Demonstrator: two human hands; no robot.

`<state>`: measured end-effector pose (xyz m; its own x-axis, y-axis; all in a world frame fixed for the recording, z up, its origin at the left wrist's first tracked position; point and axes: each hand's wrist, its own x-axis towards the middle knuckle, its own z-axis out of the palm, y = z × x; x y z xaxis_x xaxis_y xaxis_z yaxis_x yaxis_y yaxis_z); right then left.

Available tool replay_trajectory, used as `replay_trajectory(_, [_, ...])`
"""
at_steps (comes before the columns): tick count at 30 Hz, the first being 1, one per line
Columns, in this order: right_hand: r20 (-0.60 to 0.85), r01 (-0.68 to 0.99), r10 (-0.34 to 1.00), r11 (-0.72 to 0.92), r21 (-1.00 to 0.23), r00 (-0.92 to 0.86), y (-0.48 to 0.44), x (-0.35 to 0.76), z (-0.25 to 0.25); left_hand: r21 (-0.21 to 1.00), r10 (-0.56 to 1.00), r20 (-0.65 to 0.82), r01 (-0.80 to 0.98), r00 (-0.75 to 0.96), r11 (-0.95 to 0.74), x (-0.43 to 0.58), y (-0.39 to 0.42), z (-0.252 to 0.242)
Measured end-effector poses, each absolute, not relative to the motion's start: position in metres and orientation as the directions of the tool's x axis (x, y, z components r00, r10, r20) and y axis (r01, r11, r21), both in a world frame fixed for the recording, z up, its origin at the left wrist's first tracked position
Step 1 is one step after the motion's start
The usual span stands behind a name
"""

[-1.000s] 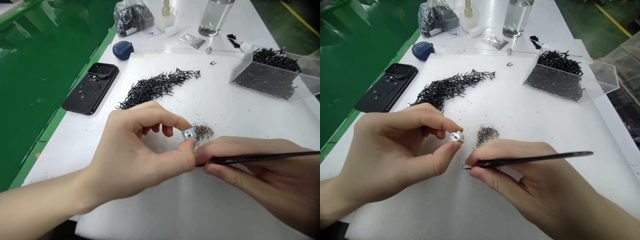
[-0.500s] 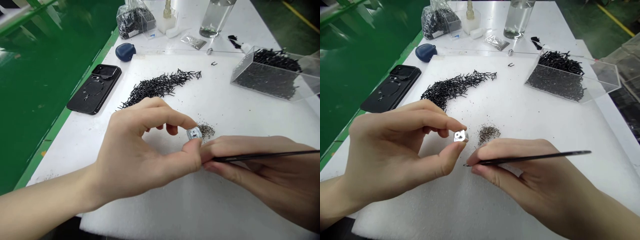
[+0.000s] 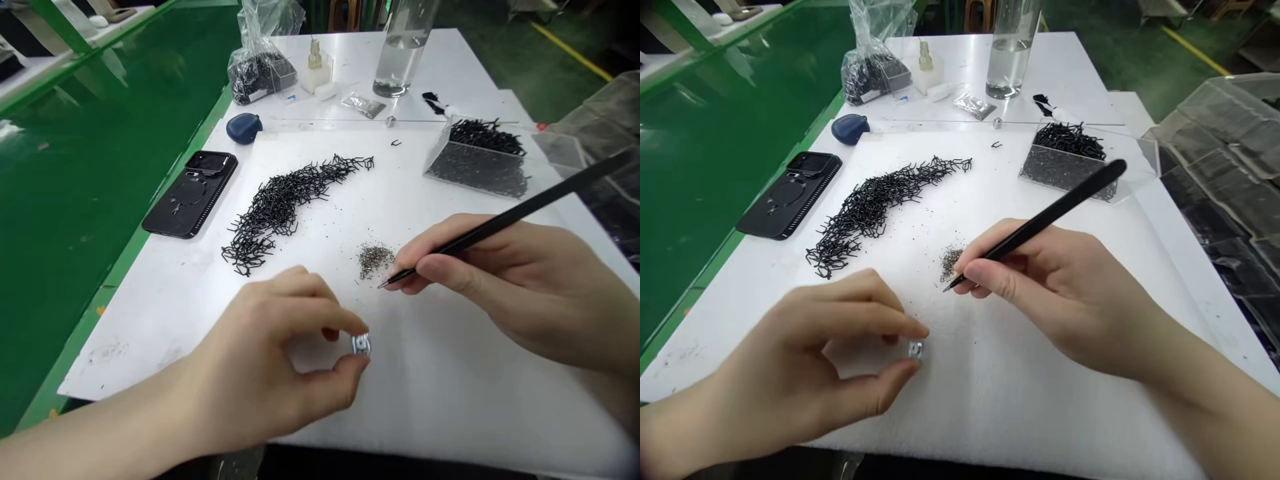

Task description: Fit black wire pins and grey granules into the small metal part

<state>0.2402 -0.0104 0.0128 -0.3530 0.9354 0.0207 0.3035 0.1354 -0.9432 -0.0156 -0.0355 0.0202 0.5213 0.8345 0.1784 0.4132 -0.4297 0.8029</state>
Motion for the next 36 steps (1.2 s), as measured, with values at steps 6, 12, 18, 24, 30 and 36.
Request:
replay_trajectory(6, [-0.023, 0.203, 0.844, 0.103, -0.974, -0.536, -0.015, 0.238, 0.011, 0.701, 0.778, 0.293, 0.427, 0.556, -0.570, -0.020, -0.049, 0.007])
replay_trajectory(12, [-0.035, 0.236, 0.800, 0.134, -0.962, -0.598, -0.016, 0.235, 0.005, 0.652, 0.751, 0.304, 0.447, 0.586, -0.613, -0.021, -0.047, 0.002])
replay_trajectory(18, [-0.005, 0.257, 0.799, 0.187, -0.948, -0.601, -0.016, 0.236, 0.005, 0.653, 0.746, 0.284, 0.448, 0.602, -0.610, -0.023, -0.047, 0.002])
replay_trajectory(24, [-0.004, 0.280, 0.789, 0.213, -0.936, -0.614, -0.018, 0.240, 0.002, 0.641, 0.741, 0.277, 0.456, 0.612, -0.617, -0.024, -0.049, 0.004])
replay_trajectory(30, [-0.031, 0.253, 0.775, 0.168, -0.953, -0.632, -0.017, 0.240, 0.002, 0.656, 0.751, 0.276, 0.453, 0.600, -0.603, -0.021, -0.048, 0.006])
replay_trajectory(36, [-0.048, 0.238, 0.757, 0.144, -0.961, -0.652, -0.015, 0.240, -0.001, 0.666, 0.757, 0.268, 0.453, 0.596, -0.593, -0.021, -0.049, 0.006])
